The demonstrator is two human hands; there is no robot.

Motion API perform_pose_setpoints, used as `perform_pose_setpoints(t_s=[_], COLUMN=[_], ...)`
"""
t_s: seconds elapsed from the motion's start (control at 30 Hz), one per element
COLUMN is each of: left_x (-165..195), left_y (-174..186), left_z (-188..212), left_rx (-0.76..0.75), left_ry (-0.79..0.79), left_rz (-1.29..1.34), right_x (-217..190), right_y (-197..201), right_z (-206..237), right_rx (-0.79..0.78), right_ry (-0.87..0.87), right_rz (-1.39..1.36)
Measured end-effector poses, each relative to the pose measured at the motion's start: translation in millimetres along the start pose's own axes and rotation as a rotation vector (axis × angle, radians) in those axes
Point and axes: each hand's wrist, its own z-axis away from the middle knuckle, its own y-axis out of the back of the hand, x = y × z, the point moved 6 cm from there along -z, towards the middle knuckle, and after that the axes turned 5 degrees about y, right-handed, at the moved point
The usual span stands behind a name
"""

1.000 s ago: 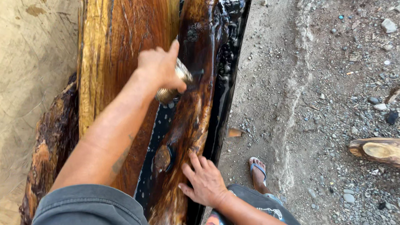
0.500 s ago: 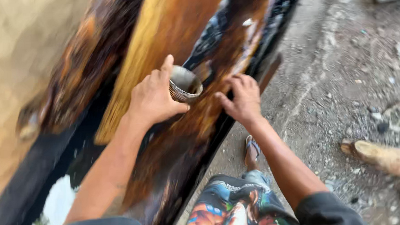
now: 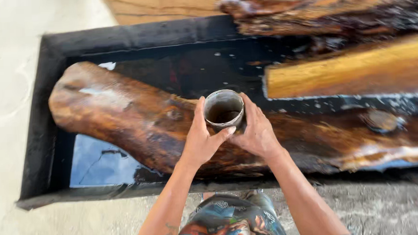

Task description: The person pours a dark liquid from a metal can onto several large wooden planks resting in a black-lined trough. They repeatedly scoop liquid from the trough and pour it over the wood surfaces, moving along the length of the planks.

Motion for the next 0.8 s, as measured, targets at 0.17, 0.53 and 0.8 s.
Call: perform_pose_setpoints(t_s=[0.17, 0.53, 0.8], left_x=[-48, -178, -196], left_y=[58, 230, 237], left_z=[13, 141, 134], left_rx=[-0.016, 0.603, 0.659], left_ry=[0.039, 0.307, 0.378], left_rz=[0.111, -0.740, -0.683], right_x=[-4, 67, 28], right_y=[-46, -129, -204], right_z=[-73, -180, -201], right_rx=[-0.137, -0.462, -0.495], right_ry=[0.091, -0.083, -0.031], right_rz=[0.120, 0.760, 0.809])
